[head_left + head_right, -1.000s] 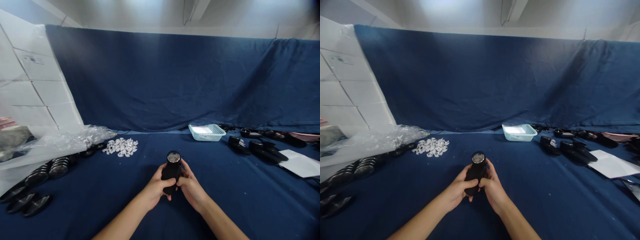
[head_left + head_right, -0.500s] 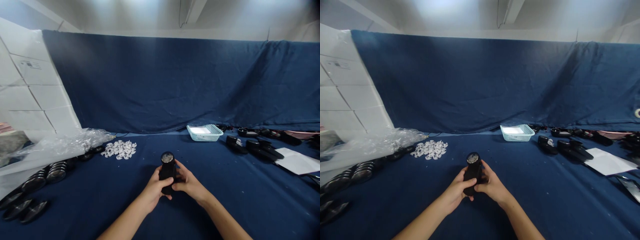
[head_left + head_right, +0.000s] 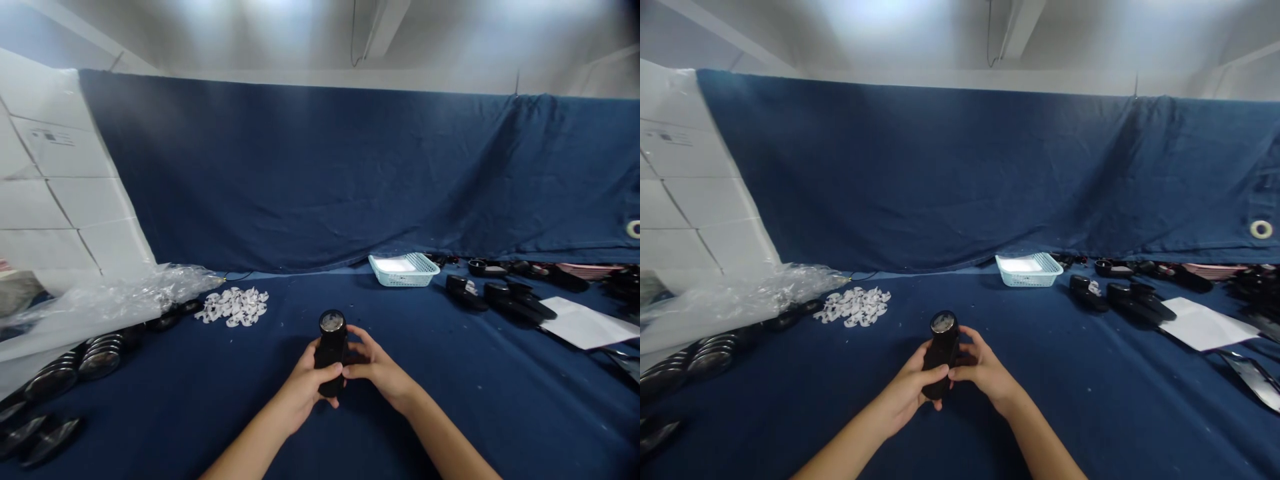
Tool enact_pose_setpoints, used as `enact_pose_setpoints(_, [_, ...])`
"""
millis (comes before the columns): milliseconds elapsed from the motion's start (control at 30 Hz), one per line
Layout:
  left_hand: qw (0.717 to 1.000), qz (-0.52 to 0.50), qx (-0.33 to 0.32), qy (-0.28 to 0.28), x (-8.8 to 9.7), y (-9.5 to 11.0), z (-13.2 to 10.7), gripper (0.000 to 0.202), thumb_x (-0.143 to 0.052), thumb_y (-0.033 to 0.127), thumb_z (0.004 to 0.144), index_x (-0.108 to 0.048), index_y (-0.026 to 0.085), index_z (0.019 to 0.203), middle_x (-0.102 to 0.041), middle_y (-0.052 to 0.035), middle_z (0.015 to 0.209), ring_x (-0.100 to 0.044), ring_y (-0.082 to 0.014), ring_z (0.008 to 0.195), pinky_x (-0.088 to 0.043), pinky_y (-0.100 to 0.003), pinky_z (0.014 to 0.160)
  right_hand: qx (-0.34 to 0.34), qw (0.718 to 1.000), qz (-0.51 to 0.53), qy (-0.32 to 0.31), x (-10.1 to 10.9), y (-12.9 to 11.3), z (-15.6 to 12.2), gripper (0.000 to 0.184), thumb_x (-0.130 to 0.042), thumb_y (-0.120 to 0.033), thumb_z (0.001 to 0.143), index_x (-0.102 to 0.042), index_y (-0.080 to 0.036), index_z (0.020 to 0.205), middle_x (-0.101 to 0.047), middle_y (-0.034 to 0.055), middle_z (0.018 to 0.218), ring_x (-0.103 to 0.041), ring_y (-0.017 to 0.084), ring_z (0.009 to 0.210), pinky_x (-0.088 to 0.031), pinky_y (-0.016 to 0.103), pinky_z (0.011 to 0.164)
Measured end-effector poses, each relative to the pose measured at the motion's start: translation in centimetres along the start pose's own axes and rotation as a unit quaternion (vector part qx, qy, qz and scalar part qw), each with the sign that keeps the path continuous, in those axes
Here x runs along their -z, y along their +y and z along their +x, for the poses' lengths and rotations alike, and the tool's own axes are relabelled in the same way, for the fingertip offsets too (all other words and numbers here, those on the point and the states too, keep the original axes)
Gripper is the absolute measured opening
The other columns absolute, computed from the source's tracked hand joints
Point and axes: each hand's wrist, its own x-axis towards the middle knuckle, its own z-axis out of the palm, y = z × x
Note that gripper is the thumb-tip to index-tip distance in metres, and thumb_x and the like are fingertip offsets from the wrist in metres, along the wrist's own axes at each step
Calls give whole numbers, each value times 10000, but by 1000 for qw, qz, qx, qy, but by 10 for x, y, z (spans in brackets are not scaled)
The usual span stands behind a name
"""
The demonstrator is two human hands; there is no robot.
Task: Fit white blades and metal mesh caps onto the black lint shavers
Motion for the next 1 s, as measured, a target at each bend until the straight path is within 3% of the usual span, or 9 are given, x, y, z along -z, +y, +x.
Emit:
enact_pose_setpoints(367, [1000,15,2,1,-2,0,-2,744,-727,199,731,-320,230,1352,-566,-97,1008,-666,-231,750,-474,-240,419,-8,997,12,72,10,10,5,587,-738,-186,683,-492,-254,1212,-644,36,966,-638,194,876,-515,352,769])
enact_pose_setpoints(600, [1000,-7,13,-7,-4,3,-5,654,-692,222,744,-372,210,1314,-596,-87,961,-658,-209,726,-468,-243,468,-16,995,13,96,7,8,7,509,-754,-362,738,-543,-216,1178,-646,20,846,-648,152,738,-522,315,724])
enact_pose_setpoints(833, [998,-58,26,3,-3,3,-4,536,-625,167,712,-457,154,1221,-610,-65,864,-620,-172,596,-466,-278,503,-21,992,-11,123,6,11,10,515,-728,-486,742,-580,-184,1131,-639,26,804,-634,138,672,-524,285,648])
enact_pose_setpoints(1000, [996,-76,27,24,-1,1,-1,471,-633,176,722,-505,136,1173,-617,-69,835,-610,-170,595,-478,-290,531,-3,994,-59,95,2,10,9,627,-779,-414,702,-533,-206,1239,-607,25,887,-621,155,756,-517,278,622])
